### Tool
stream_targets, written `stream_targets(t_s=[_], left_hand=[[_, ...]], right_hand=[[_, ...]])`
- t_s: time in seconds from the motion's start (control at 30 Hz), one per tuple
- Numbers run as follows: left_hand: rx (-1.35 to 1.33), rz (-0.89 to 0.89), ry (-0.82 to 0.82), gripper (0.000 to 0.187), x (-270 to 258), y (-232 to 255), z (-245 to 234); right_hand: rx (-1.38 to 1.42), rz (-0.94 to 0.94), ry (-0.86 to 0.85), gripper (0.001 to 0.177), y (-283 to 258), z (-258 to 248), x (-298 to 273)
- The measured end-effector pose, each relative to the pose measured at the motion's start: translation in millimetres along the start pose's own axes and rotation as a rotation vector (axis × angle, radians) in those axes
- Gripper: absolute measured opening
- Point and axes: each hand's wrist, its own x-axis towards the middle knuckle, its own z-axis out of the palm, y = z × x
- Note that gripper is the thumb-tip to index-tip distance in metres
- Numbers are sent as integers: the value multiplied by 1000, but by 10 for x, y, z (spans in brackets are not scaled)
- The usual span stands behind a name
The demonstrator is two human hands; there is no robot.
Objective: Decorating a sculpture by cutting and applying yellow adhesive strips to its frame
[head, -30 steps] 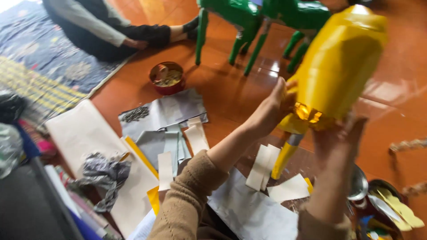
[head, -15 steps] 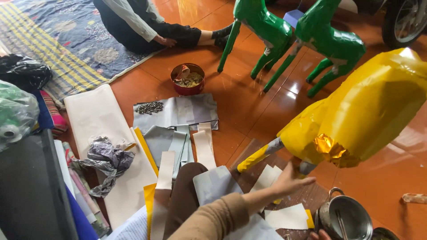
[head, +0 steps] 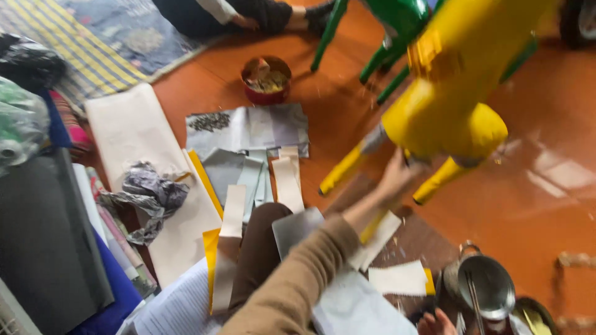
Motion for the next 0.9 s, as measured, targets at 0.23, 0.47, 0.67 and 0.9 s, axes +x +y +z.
stream_targets(t_s=[0.23, 0.47, 0.67, 0.9], left_hand=[[26, -92, -509, 52, 681, 328, -1144], [56, -233, -504, 55, 652, 96, -1860], [-149, -192, -785, 52, 794, -85, -2143], [46, -211, -649, 83, 558, -304, -2361]], right_hand=[[-47, -580, -97, 27, -404, 1212, -2832], [-441, -958, -246, 56, -290, 2077, -2318], [-418, -826, -221, 29, -114, 2398, -1636], [-408, -688, -51, 34, 232, 2424, -1302]])
